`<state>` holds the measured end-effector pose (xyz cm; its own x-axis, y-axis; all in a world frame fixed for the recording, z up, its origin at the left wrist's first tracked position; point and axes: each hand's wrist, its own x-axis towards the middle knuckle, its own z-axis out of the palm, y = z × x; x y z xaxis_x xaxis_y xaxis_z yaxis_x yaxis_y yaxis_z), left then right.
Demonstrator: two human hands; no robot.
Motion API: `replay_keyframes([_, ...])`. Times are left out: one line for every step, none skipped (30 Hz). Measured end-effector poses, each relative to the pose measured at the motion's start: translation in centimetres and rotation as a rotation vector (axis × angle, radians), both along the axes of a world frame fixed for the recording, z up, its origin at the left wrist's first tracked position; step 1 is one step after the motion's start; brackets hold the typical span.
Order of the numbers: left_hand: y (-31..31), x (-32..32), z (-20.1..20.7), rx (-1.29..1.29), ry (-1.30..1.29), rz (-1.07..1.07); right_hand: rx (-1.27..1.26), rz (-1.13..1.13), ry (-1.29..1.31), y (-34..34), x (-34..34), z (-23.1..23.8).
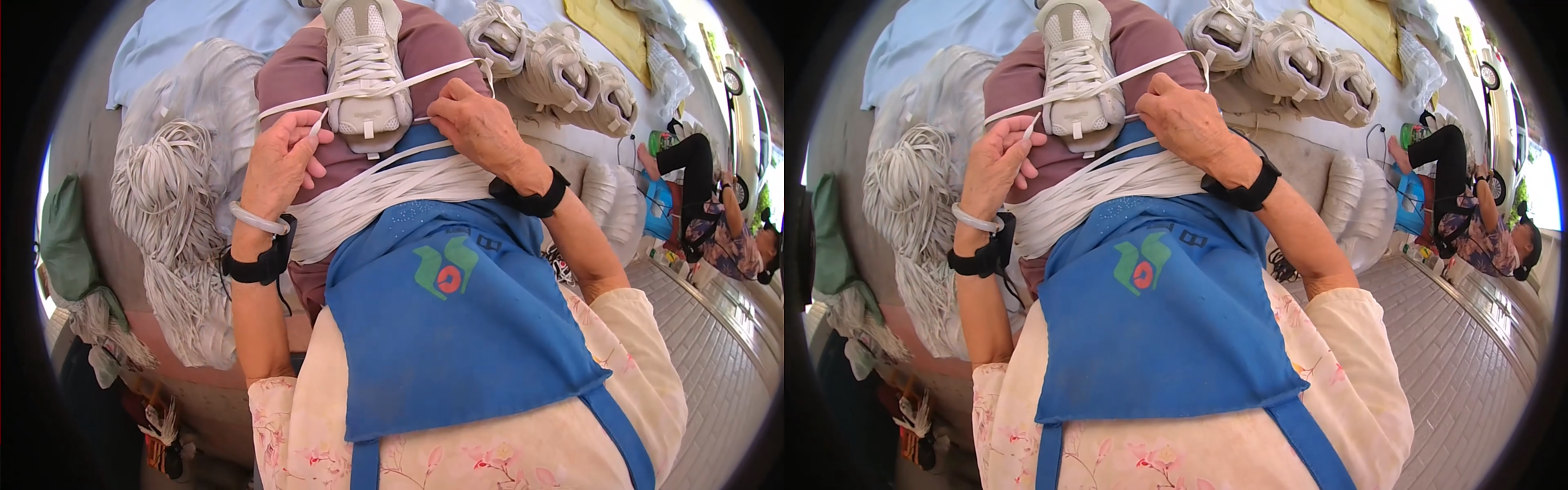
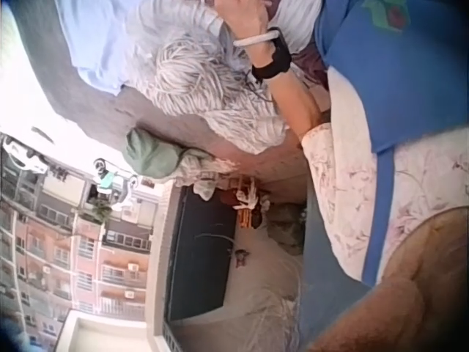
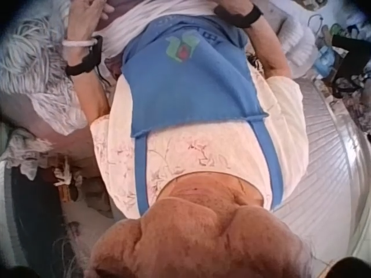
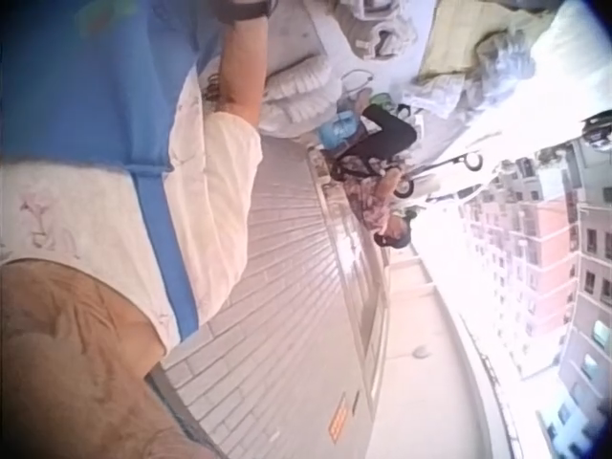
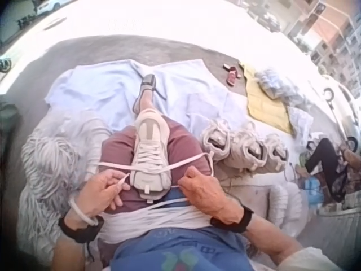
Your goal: Lacing a shoe and organizing a large bundle of shoelaces while seated.
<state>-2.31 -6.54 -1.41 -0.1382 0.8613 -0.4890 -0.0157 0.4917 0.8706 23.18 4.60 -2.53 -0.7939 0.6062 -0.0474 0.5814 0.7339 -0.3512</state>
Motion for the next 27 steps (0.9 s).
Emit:
replay_keyframes([0.0, -0.1, -0.2, -0.030, -0.024, -0.012, -0.026, -0.031, 0.145, 0.2, -0.2, 0.3])
replay_keyframes([0.2, -0.2, -0.3, -0.028, -0.026, -0.003, -0.052, -0.062, 0.290, 0.4, -0.5, 0.6])
replay_keyframes([0.4, -0.1, -0.3, -0.040, 0.006, -0.007, -0.052, -0.052, 0.288, 0.3, -0.7, 1.2])
replay_keyframes([0.3, -0.2, -0.4, -0.055, 0.040, -0.002, -0.299, -0.172, 0.243, -0.1, -1.7, 2.9])
replay_keyframes([0.4, -0.3, -0.5, -0.053, 0.038, 0.009, -0.538, -0.300, 0.191, -0.5, -2.4, 4.1])
replay_keyframes([0.5, -0.3, -0.5, -0.056, 0.090, 0.006, -0.576, -0.281, 0.189, -0.9, -2.9, 4.4])
replay_keyframes([0.8, -0.2, -0.6, -0.055, 0.142, 0.000, -0.571, -0.272, 0.185, -1.1, -3.5, 4.4])
replay_keyframes([1.1, -0.2, -0.8, -0.051, 0.140, 0.010, -0.510, -0.169, 0.268, -1.4, -4.2, 4.2])
replay_keyframes([1.3, -0.1, -1.2, -0.025, 0.164, 0.022, -0.449, -0.064, 0.350, -1.6, -4.9, 3.8])
replay_keyframes([1.4, -0.1, -1.6, 0.001, 0.190, 0.036, -0.410, -0.039, 0.352, -1.8, -5.7, 3.4])
replay_keyframes([1.6, -0.3, -2.3, 0.004, 0.192, 0.050, -0.408, -0.025, 0.351, -1.9, -6.3, 2.9])
replay_keyframes([1.7, -0.4, -2.9, 0.108, 0.331, 0.013, -0.334, -0.011, 0.372, -2.0, -7.0, 2.3])
replay_keyframes([2.0, -0.5, -3.0, 0.213, 0.468, -0.029, -0.258, -0.003, 0.392, -2.0, -7.6, 1.8])
replay_keyframes([2.1, -0.4, -2.9, 0.291, 0.581, -0.026, -0.221, -0.010, 0.377, -2.0, -8.1, 1.4])
replay_keyframes([2.2, -0.3, -2.8, 0.294, 0.582, -0.018, -0.217, -0.003, 0.376, -2.0, -8.4, 1.2])
replay_keyframes([2.2, -0.3, -2.5, 0.281, 0.622, -0.038, -0.176, -0.010, 0.308, -2.0, -8.8, 1.1])
replay_keyframes([2.3, -0.4, -2.4, 0.269, 0.661, -0.060, -0.134, -0.018, 0.242, -1.9, -9.1, 1.0])
replay_keyframes([2.4, -0.5, -2.5, 0.272, 0.661, -0.053, -0.114, -0.031, 0.236, -1.9, -9.3, 0.9])
replay_keyframes([2.4, -0.7, -2.6, 0.274, 0.657, -0.074, -0.111, -0.025, 0.235, -1.9, -9.6, 0.8])
replay_keyframes([2.3, -0.8, -2.7, 0.276, 0.652, -0.095, -0.081, -0.060, 0.256, -1.9, -9.8, 0.8])
replay_keyframes([2.4, -1.0, -2.8, 0.278, 0.651, -0.090, -0.051, -0.095, 0.277, -1.9, -10.0, 0.7])
replay_keyframes([2.5, -1.2, -2.9, 0.299, 0.673, -0.116, -0.051, -0.089, 0.274, -1.9, -10.0, 0.7])
replay_keyframes([2.6, -1.3, -3.0, 0.320, 0.696, -0.144, -0.047, -0.086, 0.260, -2.0, -10.0, 0.7])
replay_keyframes([2.7, -1.4, -3.0, 0.319, 0.694, -0.139, -0.044, -0.084, 0.246, -2.1, -9.9, 0.7])
replay_keyframes([2.9, -1.5, -2.8, 0.289, 0.639, -0.158, -0.044, -0.082, 0.243, -2.2, -9.9, 0.6])
replay_keyframes([3.1, -1.6, -2.7, 0.258, 0.584, -0.177, -0.048, -0.095, 0.213, -2.3, -9.9, 0.5])
replay_keyframes([3.3, -1.7, -2.4, 0.258, 0.582, -0.176, -0.053, -0.107, 0.183, -2.4, -10.0, 0.5])
